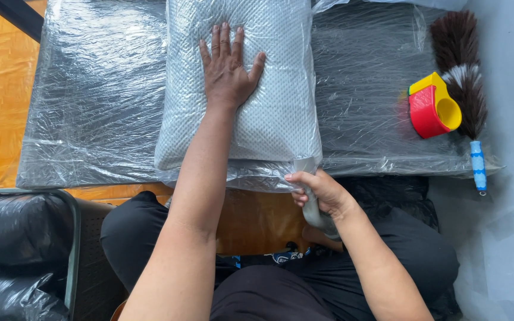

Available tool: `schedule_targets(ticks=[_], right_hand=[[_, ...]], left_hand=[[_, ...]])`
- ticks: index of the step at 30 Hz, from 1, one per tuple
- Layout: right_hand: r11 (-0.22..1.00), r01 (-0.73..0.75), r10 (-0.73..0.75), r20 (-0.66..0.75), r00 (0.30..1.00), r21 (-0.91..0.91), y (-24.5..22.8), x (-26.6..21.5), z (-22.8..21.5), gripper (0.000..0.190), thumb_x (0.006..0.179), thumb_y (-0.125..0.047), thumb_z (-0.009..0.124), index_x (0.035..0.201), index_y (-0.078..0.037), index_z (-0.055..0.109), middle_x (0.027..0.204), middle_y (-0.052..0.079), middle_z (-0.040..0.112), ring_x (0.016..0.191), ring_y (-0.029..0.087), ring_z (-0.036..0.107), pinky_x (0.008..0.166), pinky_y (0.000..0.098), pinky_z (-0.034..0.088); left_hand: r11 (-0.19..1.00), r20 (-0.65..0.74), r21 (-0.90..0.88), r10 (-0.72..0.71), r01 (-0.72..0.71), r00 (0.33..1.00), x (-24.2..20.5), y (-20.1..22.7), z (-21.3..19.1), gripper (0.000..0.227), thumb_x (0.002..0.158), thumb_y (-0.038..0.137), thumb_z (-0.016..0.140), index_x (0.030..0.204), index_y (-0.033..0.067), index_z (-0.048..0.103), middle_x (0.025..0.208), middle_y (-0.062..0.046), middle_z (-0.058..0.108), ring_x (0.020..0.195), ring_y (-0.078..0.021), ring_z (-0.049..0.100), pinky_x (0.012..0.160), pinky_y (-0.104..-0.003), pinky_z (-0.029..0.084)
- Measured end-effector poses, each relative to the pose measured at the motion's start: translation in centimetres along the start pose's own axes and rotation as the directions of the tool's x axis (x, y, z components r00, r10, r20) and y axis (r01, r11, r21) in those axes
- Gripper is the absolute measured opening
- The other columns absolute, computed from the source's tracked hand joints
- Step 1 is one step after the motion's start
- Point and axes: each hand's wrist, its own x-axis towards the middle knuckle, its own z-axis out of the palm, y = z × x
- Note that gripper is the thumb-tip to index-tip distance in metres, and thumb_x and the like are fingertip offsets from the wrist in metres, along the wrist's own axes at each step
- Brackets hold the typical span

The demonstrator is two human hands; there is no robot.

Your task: Placing a pillow into a plastic bag and using a vacuum hose to extract air for compression.

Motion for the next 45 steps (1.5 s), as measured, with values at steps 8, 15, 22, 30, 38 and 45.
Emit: schedule_targets(ticks=[8, 15, 22, 30, 38, 45], right_hand=[[1.0, -0.011, 0.011, -0.015, 1.0, 0.015, 0.2, 0.2, 0.0, 0.015, 0.087, -0.013, 0.069, 0.079, -0.009, 0.057, 0.055, 0.0, 0.049, 0.045, 0.008, 0.045, 0.046, 0.0243, 0.042], [1.0, -0.011, 0.012, -0.02, 1.0, 0.004, 0.3, 0.3, -0.2, 0.015, 0.087, -0.014, 0.07, 0.079, -0.009, 0.059, 0.054, 0.0, 0.05, 0.045, 0.008, 0.046, 0.046, 0.0249, 0.042], [1.0, -0.018, 0.018, -0.019, 1.0, 0.014, 0.4, 0.3, -0.3, 0.014, 0.088, -0.013, 0.069, 0.079, -0.009, 0.059, 0.056, 0.001, 0.051, 0.046, 0.008, 0.046, 0.047, 0.0246, 0.042], [1.0, -0.005, 0.005, -0.002, 1.0, 0.014, 0.3, 0.4, -0.2, 0.016, 0.087, -0.014, 0.069, 0.076, -0.009, 0.059, 0.055, 0.001, 0.051, 0.046, 0.009, 0.046, 0.047, 0.0248, 0.042], [1.0, -0.013, 0.013, -0.012, 1.0, 0.001, 0.0, 0.3, 0.1, 0.015, 0.088, -0.013, 0.07, 0.077, -0.009, 0.06, 0.056, 0.001, 0.052, 0.046, 0.008, 0.047, 0.046, 0.0242, 0.043], [0.998, -0.045, 0.046, -0.007, 0.999, 0.04, 0.4, 0.7, -0.4, 0.02, 0.09, -0.009, 0.069, 0.072, -0.008, 0.061, 0.055, 0.001, 0.052, 0.046, 0.01, 0.047, 0.047, 0.0243, 0.042]], left_hand=[[1.0, 0.012, 0.009, -0.001, 0.001, 1.0, 0.0, -0.2, 0.3, 0.086, 0.099, 0.073, 0.027, 0.156, 0.01, 0.04, 0.164, -0.016, 0.03, 0.153, -0.0306, 0.013, 0.123, -0.054, -0.002], [1.0, -0.019, -0.007, -0.003, 0.003, 1.0, -0.2, -0.2, 0.7, 0.085, 0.099, 0.072, 0.029, 0.155, 0.01, 0.042, 0.163, -0.016, 0.033, 0.153, -0.0309, 0.016, 0.123, -0.054, 0.0], [1.0, -0.007, 0.005, -0.002, 0.002, 1.0, -0.1, -0.4, 1.1, 0.086, 0.099, 0.072, 0.028, 0.154, 0.0087, 0.044, 0.163, -0.017, 0.033, 0.153, -0.0313, 0.017, 0.123, -0.054, 0.001], [0.999, 0.085, 0.028, -0.016, 0.014, 0.996, 0.3, -0.5, 1.1, 0.088, 0.097, 0.072, 0.025, 0.155, 0.0079, 0.041, 0.163, -0.018, 0.031, 0.152, -0.0332, 0.016, 0.122, -0.056, 0.0], [0.997, 0.189, 0.073, -0.004, -0.01, 0.982, 1.4, -0.8, 1.1, 0.086, 0.096, 0.07, 0.031, 0.154, 0.007, 0.042, 0.16, -0.022, 0.035, 0.151, -0.038, 0.022, 0.119, -0.061, 0.005], [0.983, 0.031, 0.17, 0.066, -0.07, 0.997, 6.2, -0.2, -0.3, 0.083, 0.099, 0.07, 0.038, 0.138, -0.0015, 0.052, 0.148, -0.032, 0.045, 0.142, -0.0475, 0.031, 0.115, -0.064, 0.015]])
